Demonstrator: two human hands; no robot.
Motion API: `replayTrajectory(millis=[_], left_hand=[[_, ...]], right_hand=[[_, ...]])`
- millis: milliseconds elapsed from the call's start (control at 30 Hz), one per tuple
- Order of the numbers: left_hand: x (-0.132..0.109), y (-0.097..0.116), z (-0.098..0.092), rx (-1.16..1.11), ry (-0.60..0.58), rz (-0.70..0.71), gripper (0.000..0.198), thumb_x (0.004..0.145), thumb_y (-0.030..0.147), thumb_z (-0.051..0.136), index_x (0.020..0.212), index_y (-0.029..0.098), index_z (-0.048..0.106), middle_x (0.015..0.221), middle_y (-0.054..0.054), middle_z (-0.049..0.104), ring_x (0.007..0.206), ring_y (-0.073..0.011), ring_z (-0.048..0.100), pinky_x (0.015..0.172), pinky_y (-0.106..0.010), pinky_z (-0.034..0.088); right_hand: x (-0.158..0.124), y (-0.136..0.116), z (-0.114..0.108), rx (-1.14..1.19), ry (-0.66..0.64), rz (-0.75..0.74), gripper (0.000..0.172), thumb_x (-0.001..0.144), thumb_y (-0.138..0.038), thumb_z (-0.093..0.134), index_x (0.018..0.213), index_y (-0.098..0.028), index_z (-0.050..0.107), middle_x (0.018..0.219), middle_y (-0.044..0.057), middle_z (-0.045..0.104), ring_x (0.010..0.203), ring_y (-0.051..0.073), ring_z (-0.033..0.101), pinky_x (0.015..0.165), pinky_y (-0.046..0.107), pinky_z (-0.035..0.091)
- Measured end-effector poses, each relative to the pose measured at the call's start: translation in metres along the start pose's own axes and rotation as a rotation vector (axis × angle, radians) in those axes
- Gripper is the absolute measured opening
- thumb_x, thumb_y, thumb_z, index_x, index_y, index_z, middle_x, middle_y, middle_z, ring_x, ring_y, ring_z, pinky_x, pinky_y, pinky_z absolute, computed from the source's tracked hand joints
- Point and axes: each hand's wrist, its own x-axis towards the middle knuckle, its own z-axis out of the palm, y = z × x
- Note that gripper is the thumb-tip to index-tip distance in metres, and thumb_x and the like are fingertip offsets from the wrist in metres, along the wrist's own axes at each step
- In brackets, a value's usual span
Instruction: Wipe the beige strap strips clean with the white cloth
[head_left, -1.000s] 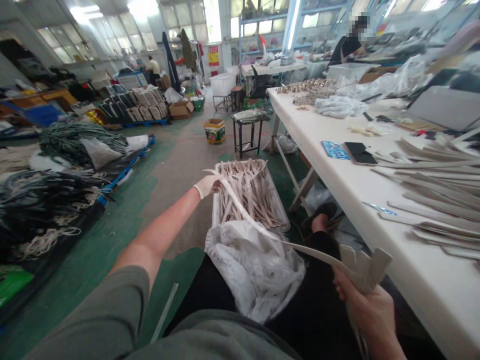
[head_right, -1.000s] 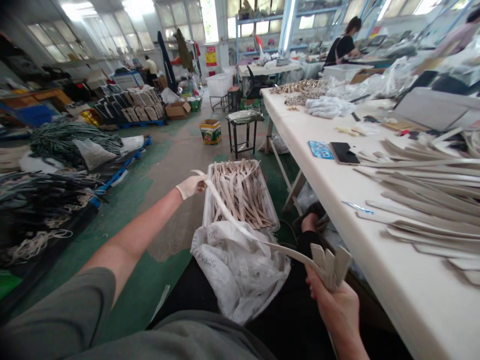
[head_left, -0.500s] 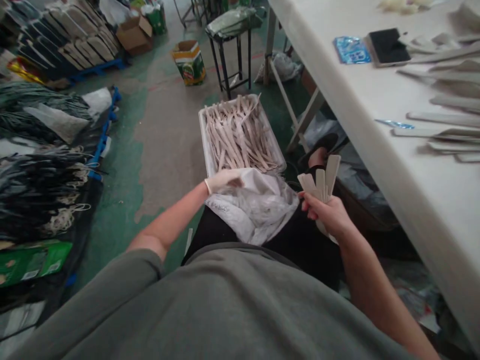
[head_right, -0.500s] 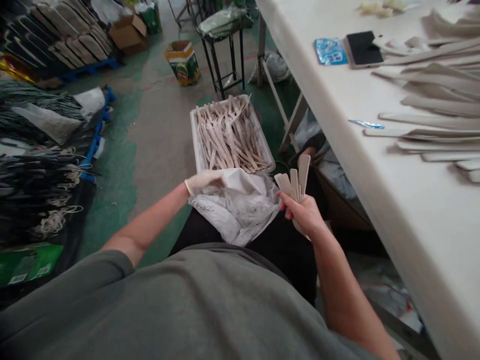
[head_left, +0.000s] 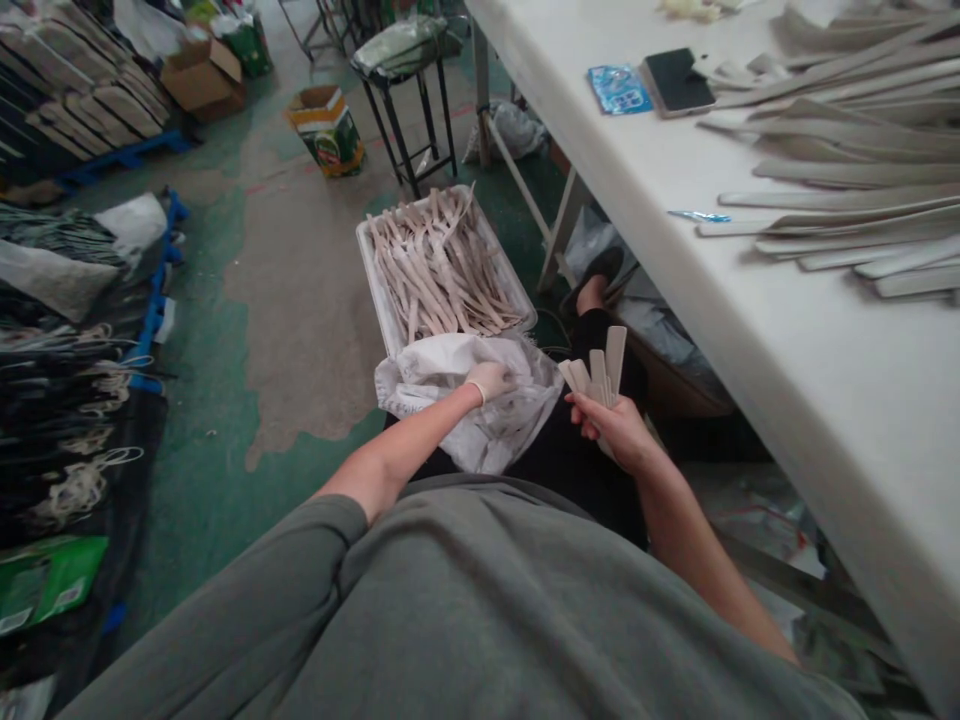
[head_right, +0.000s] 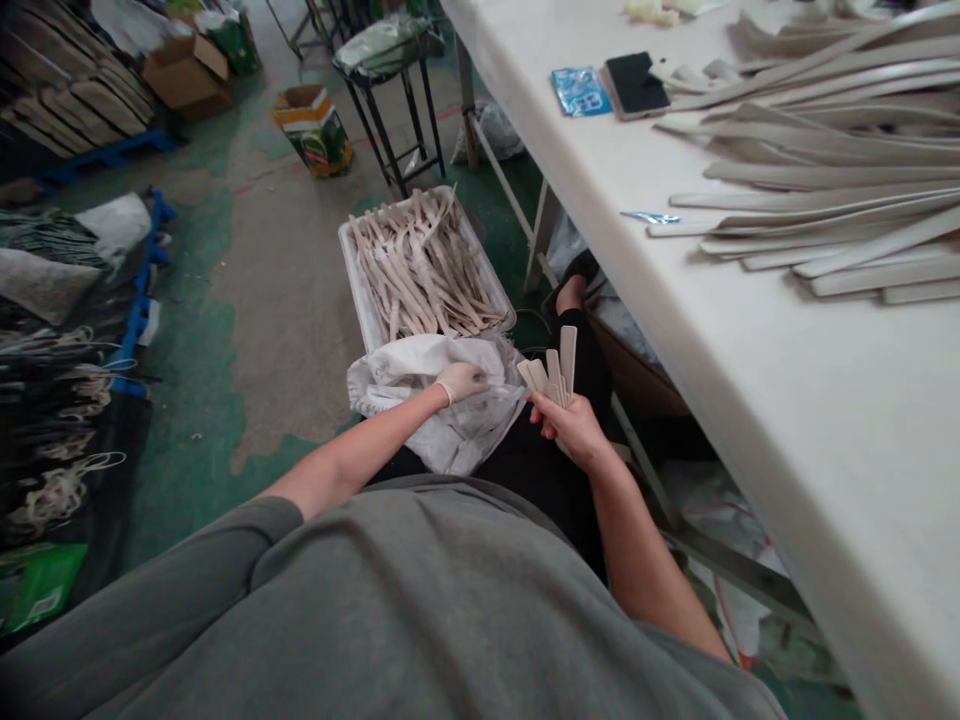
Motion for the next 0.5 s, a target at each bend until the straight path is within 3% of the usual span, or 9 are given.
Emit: replayTrajectory(millis=[100, 233, 367, 500], left_hand=[[-0.005, -0.005, -0.005, 0.171, 0.017, 0.026, 0.022, 0.072, 0.018, 0.079, 0.056, 0.016, 0.064, 0.081, -0.016, 0.071, 0.104, -0.0322, 0.065, 0.096, -0.037, 0.046], [-0.031, -0.003, -0.024, 0.271, 0.056, 0.117, 0.011, 0.081, 0.022, 0.071, 0.072, 0.017, 0.075, 0.094, -0.012, 0.075, 0.106, -0.0287, 0.065, 0.1, -0.036, 0.046], [-0.074, 0.013, -0.051, 0.251, 0.173, 0.445, 0.027, 0.095, 0.032, 0.056, 0.1, 0.018, 0.078, 0.115, -0.009, 0.073, 0.11, -0.0257, 0.065, 0.104, -0.038, 0.046], [-0.123, 0.031, -0.078, 0.371, 0.259, 0.677, 0.028, 0.096, 0.034, 0.053, 0.106, 0.023, 0.077, 0.12, -0.008, 0.072, 0.117, -0.0273, 0.062, 0.111, -0.045, 0.04]], right_hand=[[-0.002, -0.002, -0.002, 0.043, 0.004, 0.004, 0.047, 0.068, -0.058, 0.08, 0.081, -0.013, 0.071, 0.06, 0.0, 0.062, 0.042, 0.008, 0.045, 0.04, 0.024, 0.035], [-0.004, -0.005, -0.006, 0.161, 0.007, 0.018, 0.042, 0.067, -0.053, 0.081, 0.08, -0.014, 0.069, 0.059, -0.002, 0.059, 0.042, 0.007, 0.042, 0.044, 0.024, 0.04], [-0.006, -0.014, -0.001, 0.335, -0.131, 0.14, 0.039, 0.066, -0.05, 0.082, 0.079, -0.017, 0.066, 0.064, -0.003, 0.06, 0.04, 0.003, 0.03, 0.046, 0.024, 0.04], [-0.016, -0.033, 0.02, 0.441, -0.334, 0.222, 0.035, 0.069, -0.049, 0.081, 0.079, -0.019, 0.066, 0.074, 0.0, 0.068, 0.041, 0.003, 0.023, 0.046, 0.023, 0.039]])
